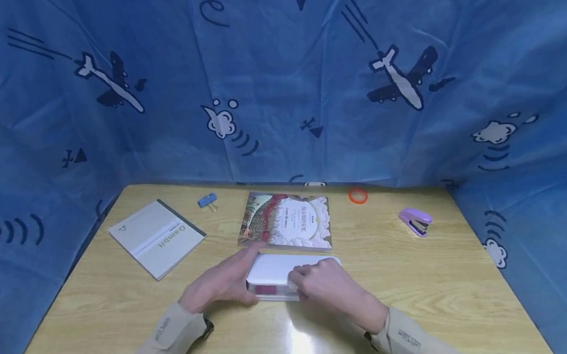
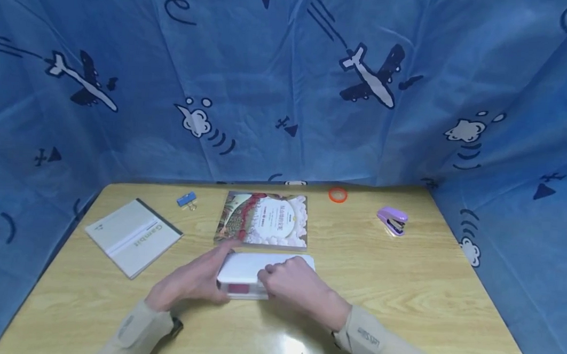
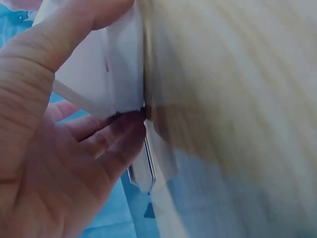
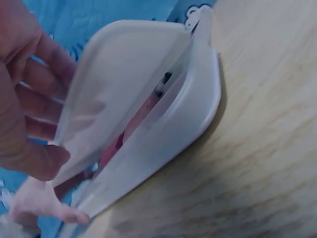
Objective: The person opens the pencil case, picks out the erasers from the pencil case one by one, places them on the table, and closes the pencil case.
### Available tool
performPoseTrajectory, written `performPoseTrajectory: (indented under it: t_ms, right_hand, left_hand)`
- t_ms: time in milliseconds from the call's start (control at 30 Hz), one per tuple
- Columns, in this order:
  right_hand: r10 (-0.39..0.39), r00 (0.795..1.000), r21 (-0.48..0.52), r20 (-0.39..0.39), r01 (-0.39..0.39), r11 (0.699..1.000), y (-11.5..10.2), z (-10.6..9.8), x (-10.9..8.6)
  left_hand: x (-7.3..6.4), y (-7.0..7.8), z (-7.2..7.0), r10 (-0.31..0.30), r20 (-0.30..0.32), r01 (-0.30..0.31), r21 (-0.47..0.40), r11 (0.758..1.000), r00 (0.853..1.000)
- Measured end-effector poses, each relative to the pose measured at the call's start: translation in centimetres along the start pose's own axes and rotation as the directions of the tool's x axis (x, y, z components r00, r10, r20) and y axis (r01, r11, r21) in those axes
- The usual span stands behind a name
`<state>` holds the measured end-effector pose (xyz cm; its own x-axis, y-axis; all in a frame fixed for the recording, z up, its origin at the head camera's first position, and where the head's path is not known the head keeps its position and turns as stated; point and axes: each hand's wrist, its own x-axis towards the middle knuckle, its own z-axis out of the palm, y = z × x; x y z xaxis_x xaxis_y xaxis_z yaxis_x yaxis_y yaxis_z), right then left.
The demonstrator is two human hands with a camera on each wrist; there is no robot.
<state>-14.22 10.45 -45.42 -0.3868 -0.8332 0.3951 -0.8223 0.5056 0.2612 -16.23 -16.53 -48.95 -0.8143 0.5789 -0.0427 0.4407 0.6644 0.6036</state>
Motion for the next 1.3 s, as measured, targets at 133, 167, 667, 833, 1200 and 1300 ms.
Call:
performPoseTrajectory:
  t_ms: [133,167,667,833,1200,1300]
  right_hand:
    - [0.08,0.995,0.136,-0.055,-0.072,0.988,0.6,-0.6,-0.2]
    - [0.1,0.992,0.14,-0.078,-0.088,0.986,0.7,-0.6,-0.2]
    - [0.283,0.934,0.134,-0.217,-0.258,0.957,2.4,-0.2,1.0]
    - [0.271,0.935,0.132,-0.229,-0.247,0.96,2.9,0.2,1.4]
    - [0.283,0.933,0.098,-0.224,-0.267,0.959,4.4,0.4,2.7]
    - [0.306,0.926,0.093,-0.22,-0.292,0.952,4.9,0.7,3.0]
  left_hand:
    - [-0.1,-0.6,-0.1,0.003,-0.001,-0.003,-0.088,0.996,1.0]
    - [-0.1,-0.6,-0.1,-0.001,-0.002,0.001,-0.103,0.995,1.0]
    - [-0.4,-0.1,-0.6,-0.144,-0.04,0.139,-0.108,0.984,0.989]
    - [-0.2,-0.3,-0.5,-0.151,-0.055,0.143,-0.132,0.981,0.987]
    - [-0.2,-0.4,-0.9,-0.178,-0.078,0.166,-0.133,0.977,0.981]
    - [-0.2,-0.4,-1.0,-0.173,-0.079,0.163,-0.122,0.979,0.982]
